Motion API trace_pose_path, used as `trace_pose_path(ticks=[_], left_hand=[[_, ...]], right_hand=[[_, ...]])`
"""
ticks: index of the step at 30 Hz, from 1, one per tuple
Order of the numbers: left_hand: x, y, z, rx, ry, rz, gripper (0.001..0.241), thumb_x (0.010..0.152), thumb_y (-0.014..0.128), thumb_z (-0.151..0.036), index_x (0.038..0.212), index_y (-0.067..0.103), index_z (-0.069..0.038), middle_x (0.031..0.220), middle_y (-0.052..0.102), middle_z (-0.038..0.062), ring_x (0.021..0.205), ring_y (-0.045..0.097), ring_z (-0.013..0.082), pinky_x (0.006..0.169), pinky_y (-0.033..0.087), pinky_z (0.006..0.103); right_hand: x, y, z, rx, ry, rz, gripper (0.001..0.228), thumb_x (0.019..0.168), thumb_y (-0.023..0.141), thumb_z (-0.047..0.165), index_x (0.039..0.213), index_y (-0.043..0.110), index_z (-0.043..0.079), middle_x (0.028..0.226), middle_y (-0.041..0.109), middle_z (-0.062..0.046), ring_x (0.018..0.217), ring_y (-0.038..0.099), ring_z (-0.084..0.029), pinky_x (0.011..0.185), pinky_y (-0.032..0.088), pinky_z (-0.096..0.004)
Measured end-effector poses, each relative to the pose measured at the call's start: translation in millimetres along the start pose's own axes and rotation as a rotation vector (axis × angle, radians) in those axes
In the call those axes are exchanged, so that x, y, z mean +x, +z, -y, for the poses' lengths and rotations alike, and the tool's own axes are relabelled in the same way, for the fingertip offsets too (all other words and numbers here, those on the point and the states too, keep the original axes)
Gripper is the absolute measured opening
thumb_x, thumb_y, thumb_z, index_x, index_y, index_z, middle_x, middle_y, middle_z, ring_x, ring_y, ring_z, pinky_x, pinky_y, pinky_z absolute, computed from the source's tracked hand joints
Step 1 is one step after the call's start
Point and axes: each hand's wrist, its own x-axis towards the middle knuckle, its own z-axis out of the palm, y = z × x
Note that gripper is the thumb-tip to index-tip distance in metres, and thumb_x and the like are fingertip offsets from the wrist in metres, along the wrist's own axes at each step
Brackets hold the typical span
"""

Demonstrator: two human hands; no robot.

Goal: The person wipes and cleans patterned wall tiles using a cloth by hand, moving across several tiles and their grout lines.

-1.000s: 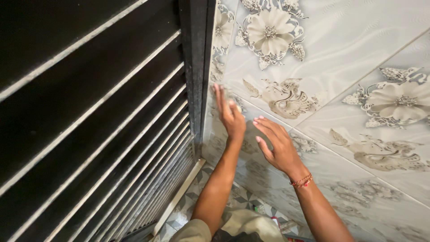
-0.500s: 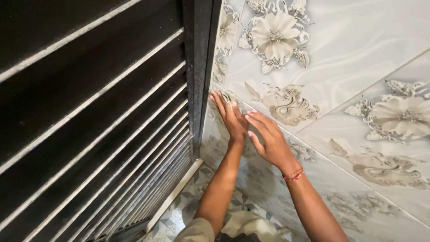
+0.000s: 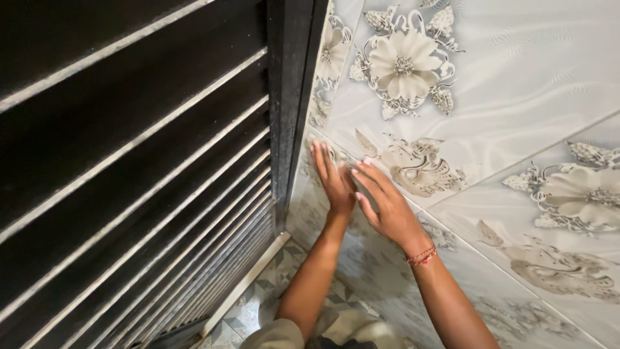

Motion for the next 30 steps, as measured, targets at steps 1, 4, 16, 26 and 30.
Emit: trace_pose_path(ticks=[1,4,16,26,30], left_hand=[[6,2,-8,0.003,-0.004,-0.001,0.056,0.112,0.043,-0.026,0.158,0.032,0.004,0.168,0.027,0.023,0.158,0.023,0.0448,0.129,0.022,0.0561],[22,7,-25,-0.014,-0.165,-0.088,0.053,0.113,0.042,-0.024,0.157,0.037,0.004,0.168,0.031,0.023,0.158,0.027,0.044,0.129,0.023,0.0557],[5,-2,21,0.107,0.23,0.078,0.059,0.11,0.044,-0.035,0.155,0.039,0.004,0.162,0.037,0.022,0.156,0.029,0.0439,0.129,0.026,0.0538],[37,1,-12,0.031,0.06,-0.052,0.05,0.112,0.045,-0.021,0.154,0.042,0.005,0.164,0.039,0.02,0.158,0.03,0.0414,0.131,0.025,0.0505],[19,-6,18,0.113,0.279,0.096,0.051,0.111,0.049,-0.022,0.154,0.042,0.004,0.162,0.039,0.019,0.157,0.031,0.0404,0.129,0.029,0.0512]], right_hand=[[-2,0,0,-0.002,0.013,0.004,0.049,0.092,0.068,0.004,0.14,0.057,0.003,0.147,0.055,-0.016,0.142,0.049,-0.035,0.116,0.043,-0.043],[-2,1,-4,0.023,-0.004,0.002,0.05,0.092,0.068,0.002,0.14,0.056,0.002,0.148,0.055,-0.016,0.143,0.049,-0.036,0.116,0.043,-0.043],[-3,0,-6,0.05,-0.034,-0.012,0.05,0.091,0.068,-0.002,0.139,0.056,0.003,0.147,0.056,-0.016,0.143,0.05,-0.035,0.117,0.044,-0.043],[-6,3,-6,0.066,-0.049,-0.04,0.051,0.089,0.069,-0.001,0.138,0.057,0.002,0.146,0.056,-0.017,0.142,0.051,-0.036,0.116,0.044,-0.043],[-6,0,-5,0.068,-0.049,-0.042,0.05,0.089,0.069,-0.001,0.137,0.058,0.001,0.146,0.056,-0.018,0.142,0.05,-0.036,0.116,0.044,-0.043]])
